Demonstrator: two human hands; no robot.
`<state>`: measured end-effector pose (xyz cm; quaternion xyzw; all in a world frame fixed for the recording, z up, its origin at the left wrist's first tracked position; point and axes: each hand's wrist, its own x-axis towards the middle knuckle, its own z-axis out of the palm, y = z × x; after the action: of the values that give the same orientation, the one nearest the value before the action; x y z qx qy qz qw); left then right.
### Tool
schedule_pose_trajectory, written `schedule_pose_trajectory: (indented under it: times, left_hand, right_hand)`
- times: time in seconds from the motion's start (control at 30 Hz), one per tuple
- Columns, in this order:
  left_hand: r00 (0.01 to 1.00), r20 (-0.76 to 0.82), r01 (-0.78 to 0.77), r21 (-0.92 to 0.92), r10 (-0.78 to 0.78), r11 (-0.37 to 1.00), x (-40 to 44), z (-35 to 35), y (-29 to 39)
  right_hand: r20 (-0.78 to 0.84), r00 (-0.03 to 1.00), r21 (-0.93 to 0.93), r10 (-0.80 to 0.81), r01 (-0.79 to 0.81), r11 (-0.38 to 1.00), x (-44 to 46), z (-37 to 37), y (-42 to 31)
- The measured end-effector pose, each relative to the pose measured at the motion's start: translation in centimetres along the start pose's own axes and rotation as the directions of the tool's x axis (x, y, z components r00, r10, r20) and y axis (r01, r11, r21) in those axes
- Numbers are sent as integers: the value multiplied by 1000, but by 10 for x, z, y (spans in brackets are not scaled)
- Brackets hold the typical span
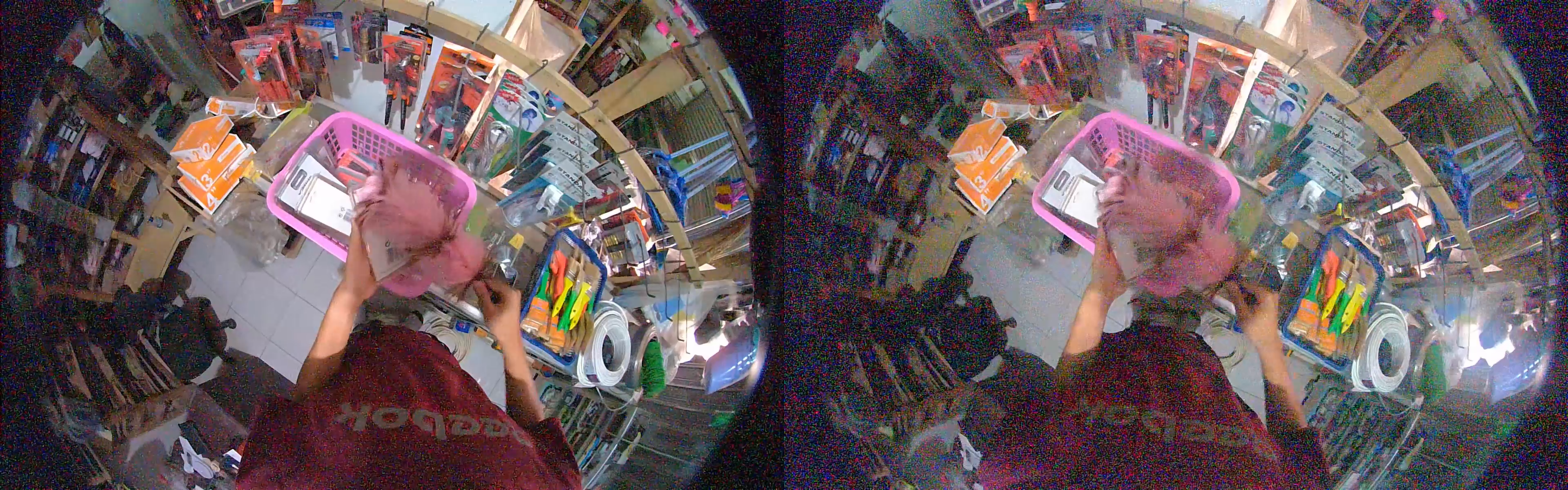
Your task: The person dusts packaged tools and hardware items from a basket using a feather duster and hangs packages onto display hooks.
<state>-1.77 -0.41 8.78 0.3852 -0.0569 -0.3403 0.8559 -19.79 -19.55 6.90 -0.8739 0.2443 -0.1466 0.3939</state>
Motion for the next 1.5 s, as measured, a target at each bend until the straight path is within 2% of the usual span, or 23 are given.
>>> schedule_pose_trajectory:
  times: [0.1, 0.2, 0.23, 0.3, 0.33, 0.4, 0.5, 0.53, 0.6, 0.63, 0.7, 0.73, 0.8, 0.9, 0.93, 1.0, 1.03, 1.13, 1.2, 1.23, 1.33, 1.37, 1.5]
  left_hand:
    - [997, 49, 60, -154, -53, 986, -2, -8, -9]
    - [995, 59, -67, -189, 80, 980, 0, 3, -6]
    - [994, 43, -89, -192, 99, 977, 0, 6, -6]
    - [990, 5, -135, -197, 139, 971, 0, 10, -6]
    - [995, 1, -101, -216, 104, 971, 2, 5, -12]
    - [1000, -4, -31, -257, 31, 966, 10, -12, -32]
    - [996, -76, -64, -108, 56, 992, 6, -22, -43]
    - [997, -46, -74, -146, 68, 986, 9, -20, -43]
    - [995, 3, -94, -226, 97, 970, 12, -14, -42]
    - [994, -39, -108, -230, 101, 967, 10, -9, -41]
    - [987, -118, -134, -234, 108, 963, 8, 0, -36]
    - [994, -76, -99, -215, 84, 972, 8, -9, -41]
    - [999, 2, -34, -176, 35, 984, 8, -25, -45]
    - [997, -76, -43, -244, 25, 969, 7, -4, -34]
    - [992, -126, -49, -203, 23, 978, 5, -3, -35]
    - [975, -221, -50, -120, 22, 992, -1, -1, -36]
    - [983, -173, -75, -119, 53, 990, 0, 1, -34]
    - [990, -83, -128, -138, 117, 982, 5, 2, -31]
    - [990, -72, -128, -153, 118, 980, 14, -9, -40]
    - [975, 6, -221, 145, 223, 964, 8, -16, -42]
    - [994, -113, -21, -220, -4, 975, 5, 10, -25]
    - [998, -64, -6, -227, -9, 974, 8, 4, -29]
    - [991, 124, 80, -251, -50, 965, 15, -22, -24]
  right_hand:
    - [-73, 995, 213, 71, -54, 975, -14, 37, 12]
    - [-73, 997, 292, 14, 8, 956, -31, 55, -19]
    - [-5, 999, 261, 52, -49, 964, -34, 56, -17]
    - [-11, 981, 326, 194, -180, 928, -32, 50, -26]
    - [-8, 964, 358, 264, -244, 901, -32, 48, -29]
    - [-41, 984, 315, 174, -152, 937, -39, 50, -25]
    - [-129, 991, 277, 29, 7, 961, -44, 57, -15]
    - [-160, 987, 266, -22, 65, 962, -44, 58, -13]
    - [-145, 980, 292, 135, -88, 952, -42, 53, -10]
    - [-134, 968, 305, 211, -162, 938, -42, 52, -9]
    - [-135, 987, 322, 92, -44, 946, -47, 56, -12]
    - [-139, 990, 328, 33, 14, 944, -49, 57, -13]
    - [-103, 989, 269, 105, -74, 960, -46, 50, -10]
    - [-78, 982, 266, 172, -146, 953, -47, 45, -14]
    - [-77, 980, 282, 185, -157, 947, -46, 44, -16]
    - [-86, 993, 274, 83, -56, 960, -48, 49, -19]
    - [-92, 995, 267, 33, -8, 964, -49, 50, -20]
    - [-92, 978, 388, 186, -137, 912, -42, 48, -18]
    - [-91, 987, 390, 131, -86, 917, -48, 54, -20]
    - [-96, 990, 392, 105, -60, 918, -49, 55, -21]
    - [-145, 986, 258, 84, -45, 965, -38, 37, -30]
    - [-241, 968, 219, 72, -19, 976, -35, 44, -10]
    - [-190, 982, 42, 20, -12, 999, -25, 17, 9]
